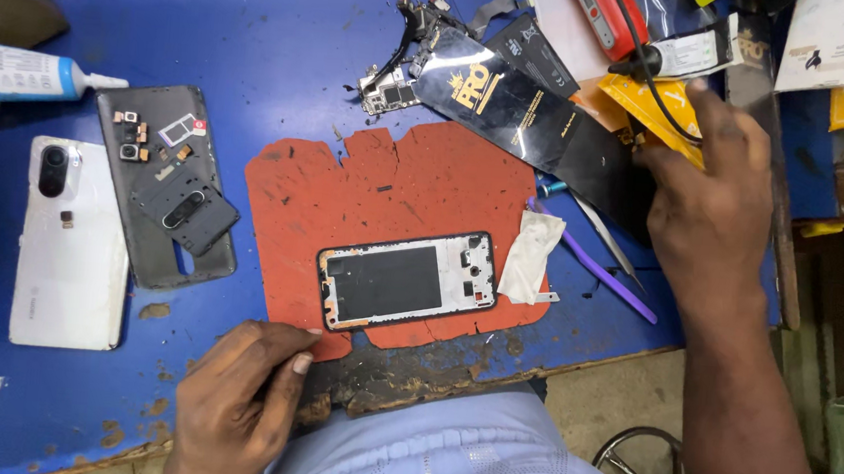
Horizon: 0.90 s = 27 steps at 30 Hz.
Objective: The person cleans the interior of a disassembled smartphone using a toothbrush and a cloth, then uses a utility knife to scrape adhesive residue from the frame. The person handles the phone frame, a replacement screen, and various tools on a cluttered workbench.
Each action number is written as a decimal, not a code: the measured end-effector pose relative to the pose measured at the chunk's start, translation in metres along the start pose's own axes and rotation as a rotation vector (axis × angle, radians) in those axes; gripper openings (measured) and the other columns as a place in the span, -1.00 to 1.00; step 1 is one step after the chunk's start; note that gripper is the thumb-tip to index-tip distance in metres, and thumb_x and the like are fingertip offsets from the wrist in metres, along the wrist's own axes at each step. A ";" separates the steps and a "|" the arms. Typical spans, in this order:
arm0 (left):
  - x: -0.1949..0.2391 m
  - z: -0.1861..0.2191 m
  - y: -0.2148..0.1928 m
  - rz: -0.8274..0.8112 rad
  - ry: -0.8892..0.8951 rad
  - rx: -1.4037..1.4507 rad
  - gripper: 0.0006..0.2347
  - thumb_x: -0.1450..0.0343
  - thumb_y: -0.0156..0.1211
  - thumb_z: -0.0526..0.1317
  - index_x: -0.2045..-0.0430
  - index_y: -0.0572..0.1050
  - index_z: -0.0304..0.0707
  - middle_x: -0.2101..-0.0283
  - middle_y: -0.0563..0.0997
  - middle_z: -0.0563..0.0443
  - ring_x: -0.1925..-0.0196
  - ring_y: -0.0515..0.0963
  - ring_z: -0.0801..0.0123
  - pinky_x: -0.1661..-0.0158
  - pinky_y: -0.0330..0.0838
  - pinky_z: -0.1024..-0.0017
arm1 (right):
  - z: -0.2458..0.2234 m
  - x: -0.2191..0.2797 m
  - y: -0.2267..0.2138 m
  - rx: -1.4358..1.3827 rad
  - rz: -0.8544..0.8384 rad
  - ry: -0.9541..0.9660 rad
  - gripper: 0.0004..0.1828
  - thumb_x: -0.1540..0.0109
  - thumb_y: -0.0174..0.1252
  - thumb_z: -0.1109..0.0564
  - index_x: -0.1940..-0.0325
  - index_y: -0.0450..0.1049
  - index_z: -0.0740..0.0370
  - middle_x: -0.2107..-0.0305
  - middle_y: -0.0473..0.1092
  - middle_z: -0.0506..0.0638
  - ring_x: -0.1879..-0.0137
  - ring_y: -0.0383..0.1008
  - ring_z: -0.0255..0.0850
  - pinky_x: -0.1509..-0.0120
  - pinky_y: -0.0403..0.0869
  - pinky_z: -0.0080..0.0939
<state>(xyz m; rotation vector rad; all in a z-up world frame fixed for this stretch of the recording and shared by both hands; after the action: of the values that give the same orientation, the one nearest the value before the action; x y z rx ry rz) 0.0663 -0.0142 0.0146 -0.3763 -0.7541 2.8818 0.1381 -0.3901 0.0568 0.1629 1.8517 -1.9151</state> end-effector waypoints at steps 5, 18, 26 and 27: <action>0.000 -0.001 -0.002 0.014 0.006 0.011 -0.90 -0.35 0.24 -0.47 0.32 0.59 -0.40 0.33 0.66 -0.08 0.36 0.66 0.28 0.32 0.51 0.42 | -0.003 -0.015 0.020 0.092 -0.122 0.087 -0.60 -0.30 0.32 0.16 -0.22 0.60 0.29 -0.47 0.16 0.31 -0.50 0.17 0.28 -0.50 0.26 0.27; -0.001 0.002 -0.003 -0.020 0.032 0.029 -0.90 -0.34 0.23 -0.47 0.33 0.59 -0.39 0.33 0.67 -0.08 0.35 0.65 0.26 0.30 0.50 0.40 | 0.002 -0.020 0.036 -0.029 -0.111 0.231 -0.67 -0.29 0.45 -0.03 0.14 0.62 0.30 -0.48 0.11 0.32 -0.55 0.02 0.40 -0.48 0.16 0.49; 0.000 0.001 -0.002 -0.022 0.032 0.045 -0.91 -0.35 0.23 -0.47 0.34 0.58 -0.38 0.32 0.67 -0.08 0.35 0.65 0.26 0.31 0.50 0.40 | 0.017 -0.007 0.030 -0.136 -0.065 0.233 -0.90 -0.29 0.38 0.20 0.13 0.64 0.22 -0.44 0.24 0.24 -0.60 0.15 0.28 -0.61 0.23 0.28; -0.001 0.002 -0.002 -0.022 0.039 0.043 -0.91 -0.35 0.23 -0.47 0.34 0.58 -0.39 0.32 0.67 -0.08 0.35 0.65 0.26 0.30 0.50 0.39 | 0.017 -0.006 0.030 -0.133 -0.074 0.236 -0.91 -0.29 0.38 0.21 0.16 0.63 0.24 -0.45 0.25 0.25 -0.59 0.15 0.30 -0.58 0.22 0.30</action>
<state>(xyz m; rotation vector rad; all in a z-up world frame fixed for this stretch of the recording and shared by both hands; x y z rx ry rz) 0.0667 -0.0136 0.0168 -0.4155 -0.6849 2.8555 0.1601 -0.4048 0.0331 0.2918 2.1606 -1.8807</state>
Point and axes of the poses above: each hand's wrist, its own x-axis away from the middle knuckle, its own y-axis out of the palm, z = x × y, the point moved 7 cm from there along -x, towards the middle knuckle
